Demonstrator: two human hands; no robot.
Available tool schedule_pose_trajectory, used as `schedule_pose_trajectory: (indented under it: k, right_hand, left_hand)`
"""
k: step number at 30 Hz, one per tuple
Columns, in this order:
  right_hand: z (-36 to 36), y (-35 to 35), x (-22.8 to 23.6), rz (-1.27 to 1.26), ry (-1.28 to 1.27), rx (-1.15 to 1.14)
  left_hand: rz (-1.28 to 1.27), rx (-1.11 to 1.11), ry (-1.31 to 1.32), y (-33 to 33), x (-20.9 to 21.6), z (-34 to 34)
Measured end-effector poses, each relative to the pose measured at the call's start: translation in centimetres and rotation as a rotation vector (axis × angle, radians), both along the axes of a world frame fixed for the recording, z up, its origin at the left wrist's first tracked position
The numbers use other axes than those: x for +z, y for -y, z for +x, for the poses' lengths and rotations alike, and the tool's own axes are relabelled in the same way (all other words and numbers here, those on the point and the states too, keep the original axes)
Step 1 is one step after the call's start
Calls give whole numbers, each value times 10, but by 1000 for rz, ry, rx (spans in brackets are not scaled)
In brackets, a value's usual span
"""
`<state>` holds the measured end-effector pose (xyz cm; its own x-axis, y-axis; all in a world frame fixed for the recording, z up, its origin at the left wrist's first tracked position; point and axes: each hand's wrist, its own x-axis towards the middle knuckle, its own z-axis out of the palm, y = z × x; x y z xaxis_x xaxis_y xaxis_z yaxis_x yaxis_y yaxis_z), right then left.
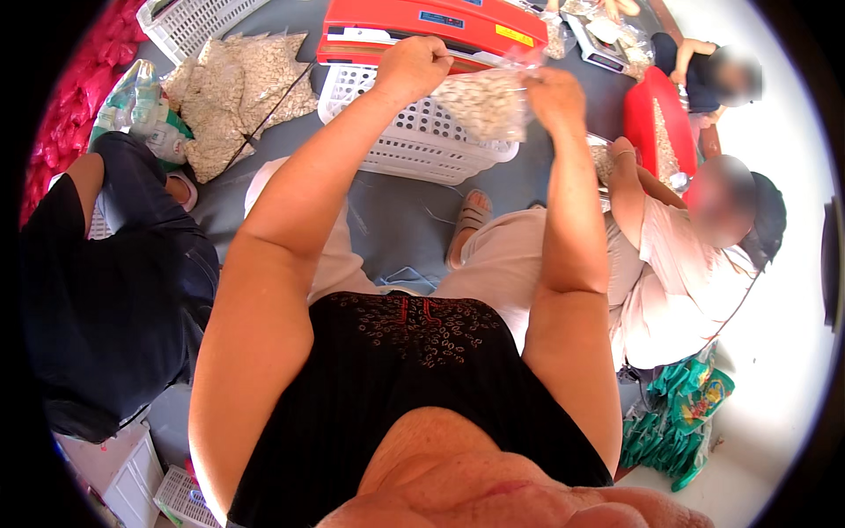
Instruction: The person repeatedly scoops white snack pieces from a white plastic basket into clear plastic bags. They place each filled bag into a red vacuum sealer machine to seal it, then remove the sealed package and place it on the floor. The process is repeated continuously throughout the clip.
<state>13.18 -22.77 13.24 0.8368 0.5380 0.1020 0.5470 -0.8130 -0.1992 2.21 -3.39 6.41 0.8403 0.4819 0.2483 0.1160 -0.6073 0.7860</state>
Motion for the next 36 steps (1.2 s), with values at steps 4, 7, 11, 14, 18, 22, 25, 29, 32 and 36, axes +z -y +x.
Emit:
schedule_pose_trajectory:
  k: [4,7,11,14,18,22,25,29,32,36]
  right_hand:
    - [4,-11,-42,527,-658,15]
    - [1,-3,-30,717,-837,-54]
    - [2,-1,-37,715,-895,-175]
    - [-9,-13,-44,717,-951,-76]
    - [6,-10,-62,708,-907,7]
    - [13,4,-59,727,-759,-54]
    - [16,8,-59,715,-768,-73]
    - [8,3,-51,766,-874,-22]
    - [11,-1,-55,839,-1003,-28]
    - [14,-3,-68,902,-1072,-13]
  left_hand:
    - [-35,-66,17,4,0,3]
    - [-154,-80,9,9,-4,7]
    - [-263,-145,-38,25,-11,25]
    - [-435,-277,-29,36,-30,36]
    - [-819,-266,-117,37,-20,32]
    - [-974,-113,-56,18,-12,20]
    - [-791,7,53,4,-7,17]
    - [-574,-138,-34,17,-4,24]
    - [-804,-273,-111,37,-19,36]
    - [-828,-304,-32,45,-36,41]
